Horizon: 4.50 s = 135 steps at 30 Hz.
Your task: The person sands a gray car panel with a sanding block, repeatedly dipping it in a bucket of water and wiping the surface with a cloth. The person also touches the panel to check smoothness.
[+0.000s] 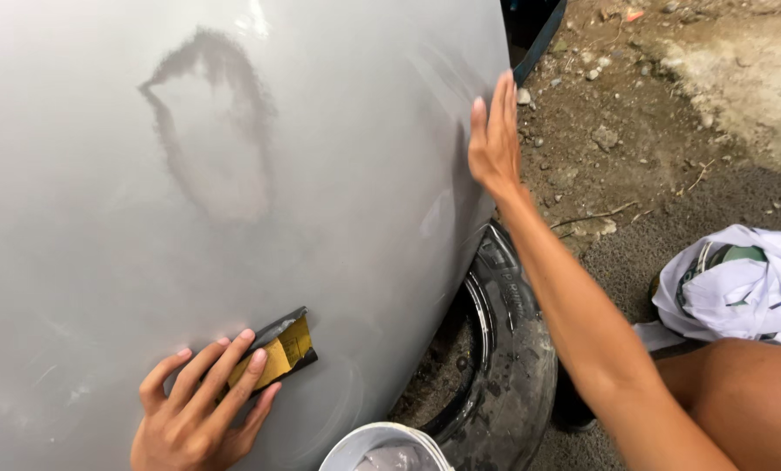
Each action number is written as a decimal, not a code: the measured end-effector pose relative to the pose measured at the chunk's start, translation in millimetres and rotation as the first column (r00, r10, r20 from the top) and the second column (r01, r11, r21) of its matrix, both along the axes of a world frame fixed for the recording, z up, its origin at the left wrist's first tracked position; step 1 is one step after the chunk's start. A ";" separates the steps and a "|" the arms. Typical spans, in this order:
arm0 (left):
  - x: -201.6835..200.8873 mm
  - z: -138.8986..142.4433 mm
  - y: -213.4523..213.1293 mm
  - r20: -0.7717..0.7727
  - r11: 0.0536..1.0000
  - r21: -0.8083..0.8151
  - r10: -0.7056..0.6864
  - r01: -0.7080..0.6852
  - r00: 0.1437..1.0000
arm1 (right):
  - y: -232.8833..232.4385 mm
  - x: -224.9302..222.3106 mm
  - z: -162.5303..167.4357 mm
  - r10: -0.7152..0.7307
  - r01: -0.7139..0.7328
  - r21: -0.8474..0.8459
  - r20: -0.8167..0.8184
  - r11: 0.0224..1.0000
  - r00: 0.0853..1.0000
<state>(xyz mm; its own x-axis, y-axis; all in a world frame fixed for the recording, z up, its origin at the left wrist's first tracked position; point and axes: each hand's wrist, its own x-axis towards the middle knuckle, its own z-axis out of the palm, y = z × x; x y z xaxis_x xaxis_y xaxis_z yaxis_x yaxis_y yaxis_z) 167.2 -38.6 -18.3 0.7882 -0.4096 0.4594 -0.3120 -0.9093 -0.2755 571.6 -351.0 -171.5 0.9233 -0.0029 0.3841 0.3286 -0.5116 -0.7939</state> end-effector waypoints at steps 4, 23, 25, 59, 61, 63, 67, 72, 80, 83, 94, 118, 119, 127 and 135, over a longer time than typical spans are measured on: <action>1.8 -0.9 0.8 0.001 1.000 -0.004 -0.023 0.023 1.000 | 10.6 15.6 13.2 0.062 -0.061 -0.029 0.041 0.998 0.997; 1.3 -4.5 4.3 0.004 0.999 0.014 -0.029 0.029 1.000 | 9.8 -42.5 -79.2 -0.034 0.094 0.226 -0.258 0.970 0.966; 2.0 -3.5 3.1 0.007 1.000 0.009 -0.023 0.023 1.000 | 8.8 -51.8 -92.3 -0.030 0.117 0.264 -0.310 0.957 0.950; -19.4 22.5 -11.5 0.018 0.996 -0.005 0.087 -0.087 0.996 | 119.8 -311.6 117.9 0.699 -0.596 -0.393 0.547 0.700 0.460; -20.3 26.1 -12.3 0.040 0.996 0.032 0.076 -0.077 0.996 | 122.2 -308.2 115.5 0.673 -0.558 -0.403 0.585 0.726 0.453; -23.1 30.9 -14.9 0.044 0.995 0.049 0.080 -0.082 0.996 | 123.3 -307.3 113.8 0.654 -0.547 -0.393 0.612 0.739 0.445; -27.9 44.5 -22.7 0.034 0.996 0.034 0.077 -0.078 0.996 | 123.7 -311.7 109.5 0.629 -0.563 -0.348 0.639 0.750 0.443; -41.0 63.8 -27.6 0.037 0.982 -0.178 0.066 -0.058 0.997 | 120.6 -310.9 87.4 0.595 -0.504 -0.355 0.651 0.787 0.471; -64.1 71.5 -29.8 -0.040 0.944 -0.286 0.159 -0.164 0.986 | 84.2 -221.3 54.9 0.311 -0.158 -0.302 0.570 0.940 0.760; -71.5 67.0 -33.0 -0.116 0.941 -0.283 0.157 -0.184 0.981 | 75.0 -191.8 64.5 0.127 -0.088 -0.122 0.370 0.989 0.920; -82.4 -6.7 -78.2 -0.753 0.927 -0.324 -0.131 -0.190 0.645 | 113.8 -309.7 30.5 0.626 -0.485 -0.413 0.634 0.771 0.454; -90.1 -148.6 -128.4 -0.994 0.987 -0.014 0.004 -0.162 0.109 | 66.9 -231.5 33.8 0.409 -0.251 -0.335 0.580 0.908 0.705; -88.8 -152.5 -128.5 -0.995 0.986 -0.004 0.014 -0.170 0.102 | 67.8 -222.5 40.0 0.328 -0.151 -0.339 0.558 0.928 0.762; -65.6 -171.9 -128.9 -0.970 0.981 -0.056 -0.010 -0.185 0.243 | 106.5 -239.2 81.9 0.322 -0.279 -0.162 0.471 0.947 0.821; -56.2 -45.5 -94.9 -0.858 0.888 -0.253 -0.021 -0.385 0.514 | 102.9 -234.8 82.3 0.376 -0.394 -0.052 0.437 0.918 0.817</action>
<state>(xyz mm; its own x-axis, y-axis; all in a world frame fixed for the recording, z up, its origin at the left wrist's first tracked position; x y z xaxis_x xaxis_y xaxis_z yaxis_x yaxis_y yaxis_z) 111.0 -133.5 -63.8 0.9148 -0.1692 -0.3667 -0.0216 -0.9272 0.3741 336.8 -248.1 -89.2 0.5945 0.2943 0.7483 0.8038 -0.2430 -0.5430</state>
